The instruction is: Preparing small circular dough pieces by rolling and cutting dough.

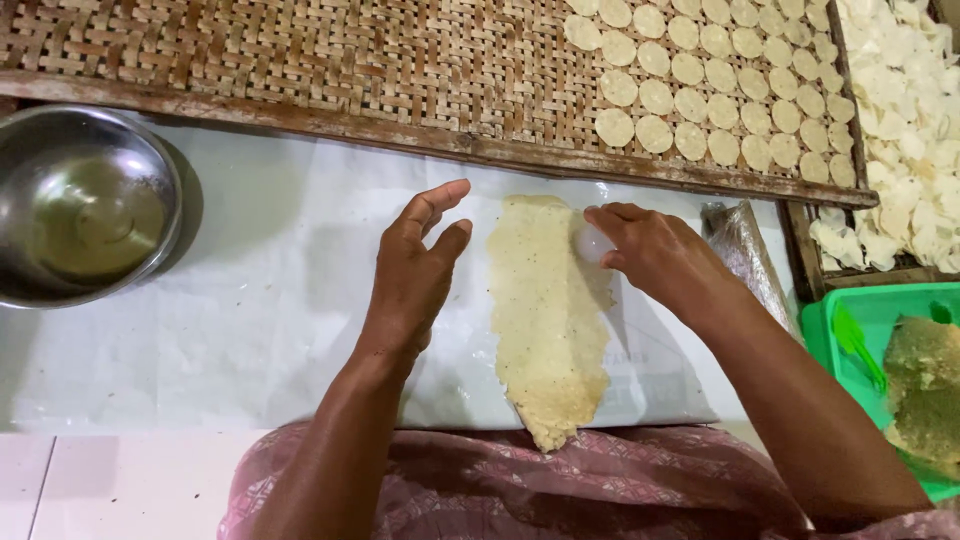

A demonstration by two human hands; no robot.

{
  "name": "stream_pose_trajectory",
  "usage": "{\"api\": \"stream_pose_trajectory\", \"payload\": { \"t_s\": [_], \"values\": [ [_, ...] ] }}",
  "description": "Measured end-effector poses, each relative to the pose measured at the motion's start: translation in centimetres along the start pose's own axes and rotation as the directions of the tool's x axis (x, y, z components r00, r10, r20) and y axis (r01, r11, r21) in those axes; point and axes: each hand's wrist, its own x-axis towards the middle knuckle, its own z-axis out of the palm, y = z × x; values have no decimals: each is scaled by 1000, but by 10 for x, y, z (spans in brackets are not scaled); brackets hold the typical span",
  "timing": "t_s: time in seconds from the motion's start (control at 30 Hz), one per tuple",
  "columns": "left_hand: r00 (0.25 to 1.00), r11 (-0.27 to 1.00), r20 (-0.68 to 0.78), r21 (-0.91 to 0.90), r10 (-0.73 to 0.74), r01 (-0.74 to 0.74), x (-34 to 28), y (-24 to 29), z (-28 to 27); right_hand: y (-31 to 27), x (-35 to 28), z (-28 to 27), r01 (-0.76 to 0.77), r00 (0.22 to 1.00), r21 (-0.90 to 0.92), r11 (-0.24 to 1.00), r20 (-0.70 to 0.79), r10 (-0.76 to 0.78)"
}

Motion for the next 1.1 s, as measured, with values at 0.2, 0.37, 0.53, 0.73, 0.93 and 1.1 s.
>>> {"api": "stream_pose_trajectory", "payload": {
  "t_s": [0.2,0.37,0.53,0.73,0.93,1.1],
  "values": [
    [999,999,11,3,36,-36,-2,-3,-1,-5,-1,-18,-17,998,11,1000,67,17],
    [1000,1000,11,-7,13,-13,-1,-3,-1,11,7,0,-63,997,-5,998,48,63],
    [999,999,24,-31,34,-33,1,-5,0,16,11,-8,-67,998,35,997,21,66],
    [1000,1000,25,-25,12,-12,0,-5,-2,14,-7,-23,-62,996,414,908,-39,86],
    [1000,1000,3,-3,12,-12,0,-4,-1,7,-10,0,-21,998,207,978,58,9],
    [1000,1000,-3,1,15,-15,1,-2,-1,14,-4,12,19,999,106,994,-49,-13]
  ]
}}
